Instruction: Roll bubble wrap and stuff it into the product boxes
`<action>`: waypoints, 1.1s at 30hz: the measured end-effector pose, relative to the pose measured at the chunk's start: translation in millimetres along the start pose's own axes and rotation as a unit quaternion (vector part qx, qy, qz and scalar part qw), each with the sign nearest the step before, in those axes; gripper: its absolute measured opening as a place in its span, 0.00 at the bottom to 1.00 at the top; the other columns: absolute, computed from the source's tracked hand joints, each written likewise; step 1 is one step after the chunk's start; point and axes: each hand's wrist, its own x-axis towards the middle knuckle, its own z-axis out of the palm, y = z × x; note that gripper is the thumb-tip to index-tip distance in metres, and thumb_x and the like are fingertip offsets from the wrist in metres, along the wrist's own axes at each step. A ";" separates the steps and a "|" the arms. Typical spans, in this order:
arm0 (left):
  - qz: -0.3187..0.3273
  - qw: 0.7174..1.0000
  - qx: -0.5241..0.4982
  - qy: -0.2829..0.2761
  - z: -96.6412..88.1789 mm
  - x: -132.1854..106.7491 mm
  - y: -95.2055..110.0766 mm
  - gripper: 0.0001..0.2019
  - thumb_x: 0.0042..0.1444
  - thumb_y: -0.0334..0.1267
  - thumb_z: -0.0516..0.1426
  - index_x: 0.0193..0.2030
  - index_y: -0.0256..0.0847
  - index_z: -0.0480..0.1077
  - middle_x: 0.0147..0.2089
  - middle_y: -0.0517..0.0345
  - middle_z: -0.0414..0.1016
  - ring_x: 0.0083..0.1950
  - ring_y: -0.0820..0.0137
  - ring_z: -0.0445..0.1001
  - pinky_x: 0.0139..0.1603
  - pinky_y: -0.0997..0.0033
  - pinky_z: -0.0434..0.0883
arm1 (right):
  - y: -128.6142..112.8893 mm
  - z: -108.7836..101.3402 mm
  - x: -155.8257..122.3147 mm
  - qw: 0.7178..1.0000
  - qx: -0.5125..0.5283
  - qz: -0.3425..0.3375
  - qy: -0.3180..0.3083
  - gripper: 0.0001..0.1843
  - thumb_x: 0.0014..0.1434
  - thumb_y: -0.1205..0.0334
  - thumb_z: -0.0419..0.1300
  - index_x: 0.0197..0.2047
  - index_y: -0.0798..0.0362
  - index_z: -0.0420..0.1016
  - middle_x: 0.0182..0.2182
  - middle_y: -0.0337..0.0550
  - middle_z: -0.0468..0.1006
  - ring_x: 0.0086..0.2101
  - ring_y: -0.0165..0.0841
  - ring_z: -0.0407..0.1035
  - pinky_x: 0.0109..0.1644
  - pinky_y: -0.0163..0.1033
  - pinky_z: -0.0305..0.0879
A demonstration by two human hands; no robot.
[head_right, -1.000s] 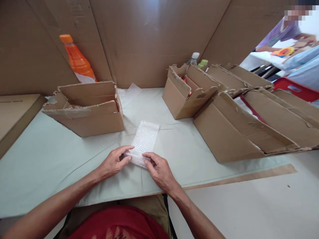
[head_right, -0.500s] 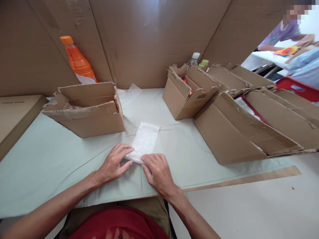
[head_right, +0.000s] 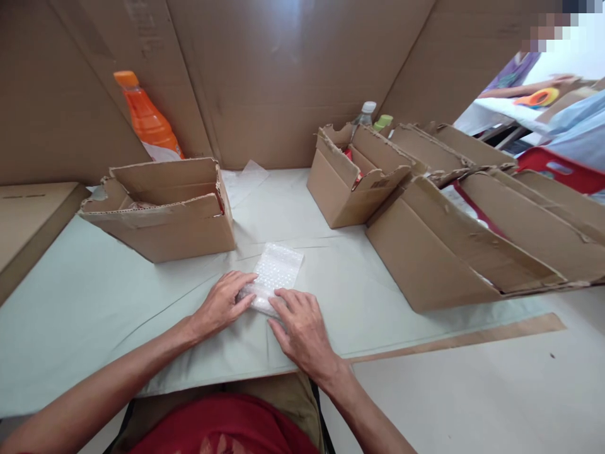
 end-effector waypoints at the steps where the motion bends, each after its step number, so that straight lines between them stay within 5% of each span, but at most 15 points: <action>1: 0.005 1.000 -0.004 0.006 -0.7 -0.2 0.2 0.17 0.60 0.33 0.58 0.57 0.39 0.71 0.50 0.46 0.78 0.52 0.57 0.76 0.54 0.54 0.73 | -0.3 2.0 -0.2 1.000 0.000 0.004 -0.001 0.13 0.64 0.68 0.60 0.52 0.53 0.73 0.50 0.51 0.80 0.48 0.44 0.73 0.48 0.50 0.66; 10: 0.065 0.998 -0.015 -0.014 -9.4 -18.0 -2.8 0.25 0.57 0.31 0.58 0.63 0.41 0.66 0.64 0.40 0.68 0.65 0.54 0.68 0.63 0.48 0.69 | 3.4 14.8 -0.1 0.992 0.092 0.052 0.064 0.10 0.65 0.69 0.58 0.49 0.51 0.74 0.44 0.47 0.81 0.44 0.39 0.75 0.47 0.46 0.71; 14: 0.077 0.995 -0.052 -0.020 -6.2 -14.2 -3.6 0.19 0.58 0.27 0.55 0.56 0.42 0.72 0.52 0.47 0.78 0.54 0.59 0.74 0.56 0.52 0.71 | 4.8 9.7 -0.8 0.987 0.134 0.078 0.053 0.11 0.65 0.68 0.57 0.50 0.49 0.74 0.43 0.45 0.82 0.44 0.38 0.76 0.49 0.46 0.73; 20: -0.003 0.997 -0.053 -0.056 -9.7 -3.4 3.0 0.18 0.61 0.34 0.56 0.58 0.39 0.72 0.41 0.52 0.79 0.38 0.65 0.73 0.48 0.58 0.73 | 4.5 0.3 -2.8 0.995 0.045 0.048 0.071 0.17 0.64 0.63 0.60 0.57 0.50 0.71 0.54 0.53 0.77 0.52 0.45 0.73 0.52 0.52 0.68; 24: -0.002 1.000 -0.012 -0.022 -7.0 -0.3 5.4 0.18 0.63 0.37 0.56 0.59 0.37 0.70 0.48 0.46 0.77 0.48 0.58 0.74 0.52 0.55 0.73 | 8.2 5.9 -0.4 0.999 0.005 0.021 0.035 0.15 0.65 0.66 0.60 0.55 0.51 0.72 0.51 0.51 0.80 0.49 0.44 0.74 0.50 0.50 0.66; 28: 0.043 0.999 -0.009 0.018 -3.9 -4.2 4.1 0.22 0.61 0.38 0.59 0.62 0.38 0.67 0.58 0.42 0.72 0.59 0.55 0.71 0.59 0.53 0.70 | 14.3 12.0 3.2 0.995 0.053 0.058 0.064 0.11 0.67 0.66 0.57 0.52 0.51 0.74 0.45 0.47 0.83 0.44 0.40 0.76 0.48 0.47 0.67; 33: 0.033 0.999 -0.033 -0.012 -6.6 -7.7 1.0 0.21 0.61 0.33 0.56 0.61 0.38 0.68 0.46 0.49 0.77 0.46 0.62 0.74 0.52 0.57 0.72 | 15.5 6.3 4.2 0.986 0.122 0.103 0.041 0.10 0.67 0.63 0.57 0.51 0.49 0.74 0.44 0.45 0.83 0.44 0.39 0.77 0.48 0.47 0.70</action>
